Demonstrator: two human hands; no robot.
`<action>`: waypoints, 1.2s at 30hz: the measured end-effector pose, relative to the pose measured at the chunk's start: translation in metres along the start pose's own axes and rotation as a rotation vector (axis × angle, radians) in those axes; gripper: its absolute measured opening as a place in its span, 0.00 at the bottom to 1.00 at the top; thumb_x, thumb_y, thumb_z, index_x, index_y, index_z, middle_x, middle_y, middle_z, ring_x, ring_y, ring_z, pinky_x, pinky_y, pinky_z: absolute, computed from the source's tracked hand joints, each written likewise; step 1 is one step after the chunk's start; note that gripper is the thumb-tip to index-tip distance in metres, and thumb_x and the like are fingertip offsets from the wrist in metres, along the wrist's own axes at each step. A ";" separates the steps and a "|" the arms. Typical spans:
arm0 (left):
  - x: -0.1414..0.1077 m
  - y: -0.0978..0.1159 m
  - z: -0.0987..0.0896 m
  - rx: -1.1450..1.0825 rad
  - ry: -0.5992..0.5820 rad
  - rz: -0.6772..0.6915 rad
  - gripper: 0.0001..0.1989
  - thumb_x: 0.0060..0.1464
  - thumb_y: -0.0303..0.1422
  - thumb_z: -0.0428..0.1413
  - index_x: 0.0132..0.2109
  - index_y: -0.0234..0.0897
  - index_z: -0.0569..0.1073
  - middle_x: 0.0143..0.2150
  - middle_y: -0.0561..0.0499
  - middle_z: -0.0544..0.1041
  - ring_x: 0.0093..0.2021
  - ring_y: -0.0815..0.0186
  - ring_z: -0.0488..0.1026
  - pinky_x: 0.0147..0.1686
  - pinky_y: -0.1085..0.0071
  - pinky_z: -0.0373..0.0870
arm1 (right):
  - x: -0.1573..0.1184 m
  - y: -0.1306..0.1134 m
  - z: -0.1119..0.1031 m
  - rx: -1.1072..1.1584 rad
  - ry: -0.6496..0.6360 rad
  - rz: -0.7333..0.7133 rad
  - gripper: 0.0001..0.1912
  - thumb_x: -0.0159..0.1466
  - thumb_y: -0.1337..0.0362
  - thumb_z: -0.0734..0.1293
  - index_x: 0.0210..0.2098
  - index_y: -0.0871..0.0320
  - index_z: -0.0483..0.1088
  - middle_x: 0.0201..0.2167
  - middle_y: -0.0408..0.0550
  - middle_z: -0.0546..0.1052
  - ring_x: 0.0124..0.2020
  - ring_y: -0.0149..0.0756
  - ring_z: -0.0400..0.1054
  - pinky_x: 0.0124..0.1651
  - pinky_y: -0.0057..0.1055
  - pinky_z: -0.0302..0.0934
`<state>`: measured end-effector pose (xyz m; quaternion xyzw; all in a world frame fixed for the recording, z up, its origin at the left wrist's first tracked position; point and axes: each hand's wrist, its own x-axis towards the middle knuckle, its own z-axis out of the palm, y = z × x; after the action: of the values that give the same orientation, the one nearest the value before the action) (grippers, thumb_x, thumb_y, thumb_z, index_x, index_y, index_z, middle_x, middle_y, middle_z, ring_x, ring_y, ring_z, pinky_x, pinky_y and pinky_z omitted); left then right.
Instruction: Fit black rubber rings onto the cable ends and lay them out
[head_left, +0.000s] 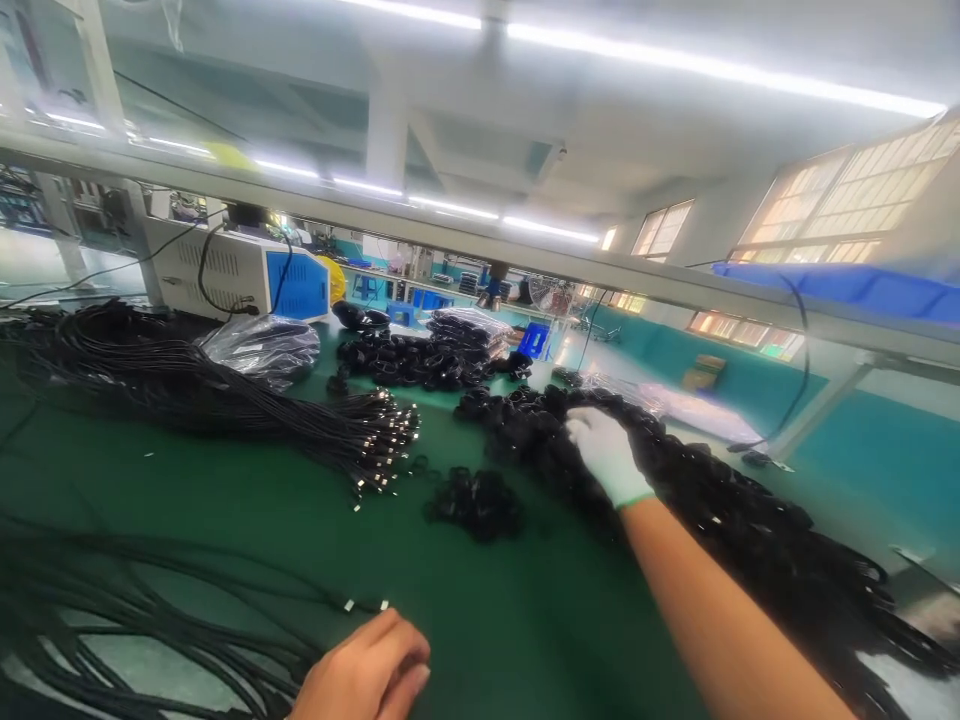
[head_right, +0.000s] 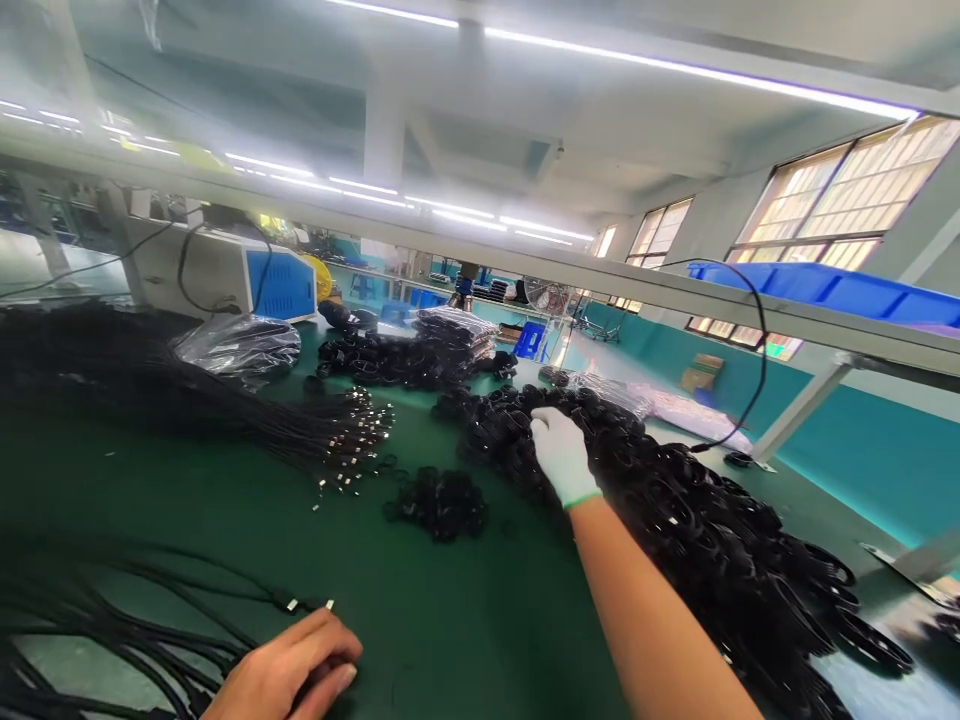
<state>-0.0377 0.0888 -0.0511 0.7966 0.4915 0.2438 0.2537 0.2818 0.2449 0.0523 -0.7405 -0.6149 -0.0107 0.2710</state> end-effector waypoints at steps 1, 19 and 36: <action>-0.001 0.003 -0.001 -0.006 -0.002 -0.018 0.08 0.56 0.33 0.47 0.35 0.42 0.72 0.34 0.54 0.73 0.32 0.68 0.71 0.34 0.76 0.65 | -0.022 0.002 0.002 0.033 -0.023 -0.015 0.14 0.66 0.63 0.56 0.49 0.57 0.65 0.45 0.47 0.73 0.45 0.33 0.68 0.50 0.31 0.61; 0.115 0.060 0.021 0.369 -0.100 -0.002 0.25 0.44 0.35 0.60 0.51 0.42 0.68 0.55 0.43 0.63 0.54 0.50 0.61 0.49 0.57 0.62 | -0.185 0.038 -0.016 0.269 -0.256 0.096 0.18 0.62 0.62 0.56 0.48 0.60 0.68 0.48 0.51 0.73 0.49 0.40 0.67 0.54 0.36 0.59; 0.052 0.053 -0.004 0.249 -0.058 -0.110 0.05 0.53 0.31 0.51 0.36 0.41 0.71 0.37 0.53 0.74 0.37 0.67 0.69 0.37 0.73 0.62 | -0.220 -0.022 0.035 0.045 -0.173 -0.356 0.23 0.56 0.69 0.64 0.51 0.53 0.68 0.58 0.53 0.63 0.58 0.48 0.53 0.59 0.45 0.46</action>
<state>0.0152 0.1160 -0.0069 0.8005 0.5534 0.1437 0.1798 0.1968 0.0628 -0.0454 -0.6121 -0.7572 0.0191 0.2273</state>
